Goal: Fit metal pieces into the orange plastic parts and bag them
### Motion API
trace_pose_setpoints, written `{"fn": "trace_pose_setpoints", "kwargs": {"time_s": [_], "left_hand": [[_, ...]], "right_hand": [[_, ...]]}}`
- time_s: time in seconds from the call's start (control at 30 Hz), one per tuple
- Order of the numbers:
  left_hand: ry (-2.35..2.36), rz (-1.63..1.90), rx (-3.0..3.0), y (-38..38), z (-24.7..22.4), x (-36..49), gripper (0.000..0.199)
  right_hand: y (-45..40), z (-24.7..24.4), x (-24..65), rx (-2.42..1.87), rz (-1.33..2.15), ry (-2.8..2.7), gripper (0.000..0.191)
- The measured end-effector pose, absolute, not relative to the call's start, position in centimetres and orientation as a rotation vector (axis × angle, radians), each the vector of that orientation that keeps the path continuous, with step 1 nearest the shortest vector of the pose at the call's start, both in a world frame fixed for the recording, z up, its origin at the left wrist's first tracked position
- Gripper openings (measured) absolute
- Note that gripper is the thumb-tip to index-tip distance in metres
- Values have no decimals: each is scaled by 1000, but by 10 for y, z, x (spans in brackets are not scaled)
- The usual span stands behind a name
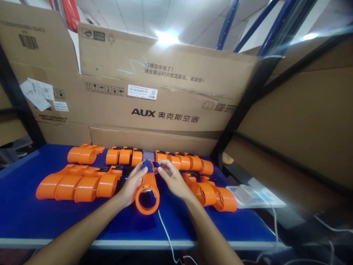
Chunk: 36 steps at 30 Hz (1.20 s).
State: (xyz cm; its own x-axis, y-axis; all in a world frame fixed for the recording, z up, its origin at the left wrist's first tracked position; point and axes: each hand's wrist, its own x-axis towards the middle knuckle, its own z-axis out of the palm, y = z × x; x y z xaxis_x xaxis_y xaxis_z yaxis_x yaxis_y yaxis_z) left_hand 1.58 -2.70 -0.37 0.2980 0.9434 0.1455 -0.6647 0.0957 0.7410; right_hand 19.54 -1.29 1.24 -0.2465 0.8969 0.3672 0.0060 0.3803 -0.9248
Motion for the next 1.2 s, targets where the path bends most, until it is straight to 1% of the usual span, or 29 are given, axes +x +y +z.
{"fn": "trace_pose_setpoints", "kwargs": {"time_s": [0.17, 0.23, 0.37, 0.47, 0.67, 0.9, 1.0, 1.2], "left_hand": [[398, 1227, 807, -28, -4, 17, 39], [407, 1232, 806, -28, -4, 16, 39], [465, 1314, 822, -26, -5, 15, 48], [513, 1386, 842, -25, -7, 14, 51], [556, 1405, 912, -25, -5, 13, 48], [555, 1424, 975, -28, -1, 14, 48], [545, 1438, 986, -28, -1, 14, 51], [522, 1492, 1026, -26, -6, 10, 59]], "right_hand": [[-16, 16, 195, -838, 1107, -1610, 27], [-16, 16, 195, -857, 1067, -1600, 27], [-14, 15, 198, -827, 943, -1564, 27], [-13, 16, 203, -779, 879, -1618, 26], [-14, 21, 207, -753, 840, -1713, 26], [-15, 21, 206, -770, 783, -1739, 22], [-14, 19, 206, -787, 754, -1765, 25], [-17, 14, 207, -853, 616, -1877, 40]]}}
